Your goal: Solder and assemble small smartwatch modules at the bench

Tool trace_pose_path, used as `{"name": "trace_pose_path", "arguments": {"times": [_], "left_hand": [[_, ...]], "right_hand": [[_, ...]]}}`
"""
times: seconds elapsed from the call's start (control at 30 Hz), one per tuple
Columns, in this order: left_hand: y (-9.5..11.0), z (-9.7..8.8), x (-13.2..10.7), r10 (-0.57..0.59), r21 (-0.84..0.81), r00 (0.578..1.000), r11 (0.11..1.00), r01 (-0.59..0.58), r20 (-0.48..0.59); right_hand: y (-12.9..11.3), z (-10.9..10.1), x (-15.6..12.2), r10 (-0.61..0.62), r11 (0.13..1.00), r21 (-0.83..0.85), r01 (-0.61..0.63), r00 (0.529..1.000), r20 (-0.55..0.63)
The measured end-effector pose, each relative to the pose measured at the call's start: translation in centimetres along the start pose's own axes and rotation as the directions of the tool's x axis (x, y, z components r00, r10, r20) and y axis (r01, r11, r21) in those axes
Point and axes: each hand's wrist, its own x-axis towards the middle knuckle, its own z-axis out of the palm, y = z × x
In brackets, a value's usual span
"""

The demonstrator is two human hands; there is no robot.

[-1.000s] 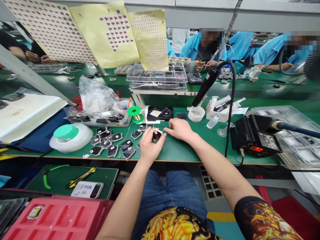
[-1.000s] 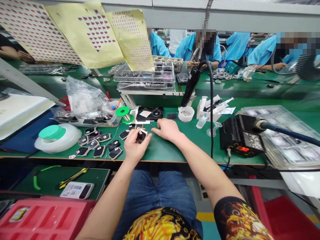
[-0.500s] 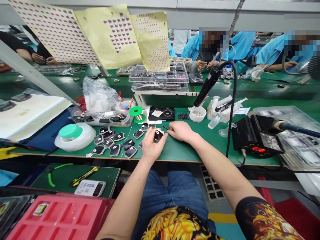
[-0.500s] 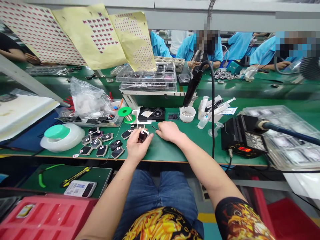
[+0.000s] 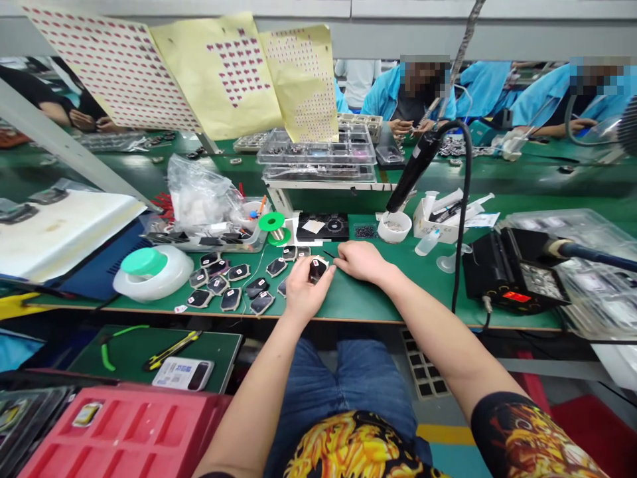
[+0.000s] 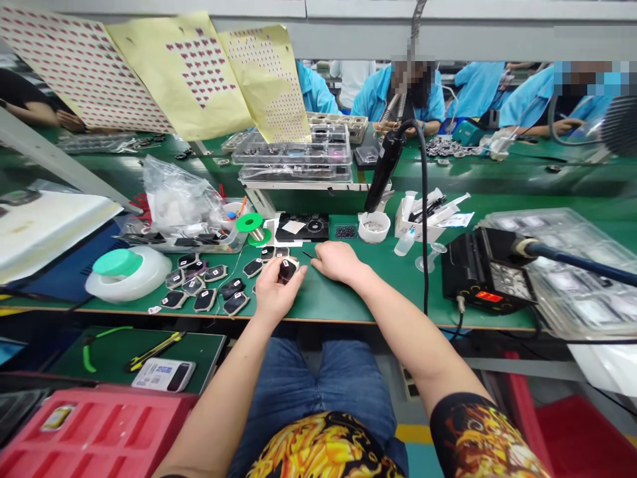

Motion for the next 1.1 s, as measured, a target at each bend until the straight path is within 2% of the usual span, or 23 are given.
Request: {"name": "trace_pose_path", "arguments": {"times": [0.27, 0.53, 0.7, 0.77, 0.83, 0.9, 1.07, 1.1], "left_hand": [[0.3, -0.4, 0.0, -0.123, -0.052, 0.992, 0.991, 0.123, -0.005], [0.1, -0.3, 0.1, -0.131, -0.078, 0.991, 0.988, 0.133, 0.039], [0.3, -0.6, 0.1, -0.209, -0.149, 0.975, 0.965, 0.218, 0.074], [0.3, -0.8, 0.2, -0.298, -0.27, 0.942, 0.904, 0.331, 0.155], [0.3, -1.1, 0.2, -0.389, -0.405, 0.878, 0.782, 0.474, 0.279], [0.3, -1.4, 0.2, -0.434, -0.484, 0.825, 0.669, 0.565, 0.363], [0.5, -1.5, 0.0, -0.43, -0.534, 0.813, 0.612, 0.583, 0.394], [0.5, -1.5, 0.0, -0.435, -0.559, 0.805, 0.58, 0.593, 0.403]], "right_hand": [[0.1, 0.2, 0.2, 0.009, 1.0, 0.001, -0.009, 1.0, -0.009], [-0.1, 0.2, 0.2, 0.006, 1.0, 0.009, -0.006, 1.0, -0.012], [-0.2, 0.1, 0.2, 0.018, 0.999, 0.035, -0.018, 1.0, -0.005], [-0.3, 0.0, 0.2, 0.025, 0.999, 0.046, -0.025, 1.0, -0.004], [-0.3, -0.1, 0.2, 0.03, 0.998, 0.058, -0.03, 1.0, -0.003], [-0.4, -0.1, 0.2, 0.032, 0.996, 0.078, -0.031, 0.999, -0.005], [-0.3, 0.1, 0.1, 0.045, 0.984, 0.172, -0.04, 0.999, -0.025], [-0.3, 0.1, 0.2, 0.053, 0.978, 0.201, -0.045, 0.998, -0.035]]}}
